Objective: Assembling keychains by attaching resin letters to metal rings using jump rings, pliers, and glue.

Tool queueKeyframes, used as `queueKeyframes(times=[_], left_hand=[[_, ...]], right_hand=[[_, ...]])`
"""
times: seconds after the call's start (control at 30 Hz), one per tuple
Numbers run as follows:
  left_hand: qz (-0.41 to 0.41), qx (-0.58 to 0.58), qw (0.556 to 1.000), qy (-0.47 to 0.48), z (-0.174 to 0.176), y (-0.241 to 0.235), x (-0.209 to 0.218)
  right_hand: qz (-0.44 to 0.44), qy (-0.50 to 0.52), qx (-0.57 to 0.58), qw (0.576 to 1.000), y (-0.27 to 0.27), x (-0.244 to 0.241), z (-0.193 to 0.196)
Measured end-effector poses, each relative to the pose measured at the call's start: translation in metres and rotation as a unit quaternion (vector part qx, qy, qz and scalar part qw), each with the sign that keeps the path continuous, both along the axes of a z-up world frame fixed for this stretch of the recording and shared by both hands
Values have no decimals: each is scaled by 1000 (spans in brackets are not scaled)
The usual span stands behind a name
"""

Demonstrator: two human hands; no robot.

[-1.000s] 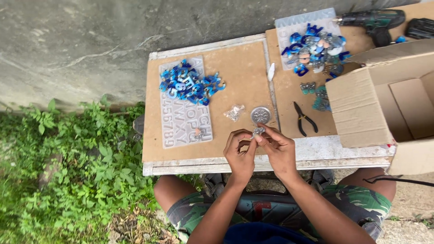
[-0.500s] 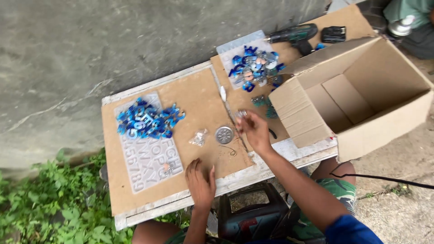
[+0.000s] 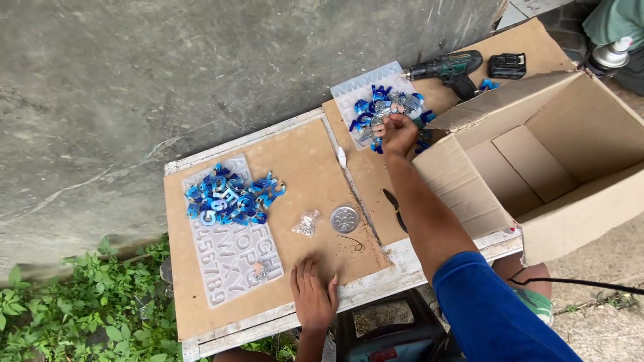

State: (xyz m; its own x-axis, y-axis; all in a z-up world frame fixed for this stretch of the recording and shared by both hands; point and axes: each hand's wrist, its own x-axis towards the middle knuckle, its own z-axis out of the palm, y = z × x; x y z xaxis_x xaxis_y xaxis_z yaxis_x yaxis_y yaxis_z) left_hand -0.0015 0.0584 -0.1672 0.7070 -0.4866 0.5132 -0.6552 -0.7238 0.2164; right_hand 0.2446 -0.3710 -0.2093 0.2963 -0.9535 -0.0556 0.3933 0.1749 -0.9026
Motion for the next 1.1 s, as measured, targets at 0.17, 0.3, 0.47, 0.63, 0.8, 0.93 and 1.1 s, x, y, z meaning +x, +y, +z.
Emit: queueKeyframes(times=[0.17, 0.3, 0.47, 0.63, 0.8, 0.93, 1.1], left_hand=[[-3, -3, 1000, 9, 1, 0, 0], [0, 4, 1000, 21, -1, 1, -1], [-18, -10, 1000, 19, 8, 1, -2], [3, -19, 999, -43, -2, -1, 3], [-5, -15, 999, -38, -4, 1, 2], [0, -18, 999, -43, -6, 0, 2], [7, -31, 998, -48, -10, 0, 3]], right_hand=[[-21, -21, 67, 997, -3, -7, 6], [-72, -76, 150, 983, -19, -3, -15], [-74, 7, 27, 997, -10, -17, 4], [-67, 280, -450, 845, 80, -87, 96], [157, 297, -570, 750, 135, -109, 91], [182, 393, -524, 733, 135, -76, 53], [153, 175, -536, 812, 159, -87, 106]])
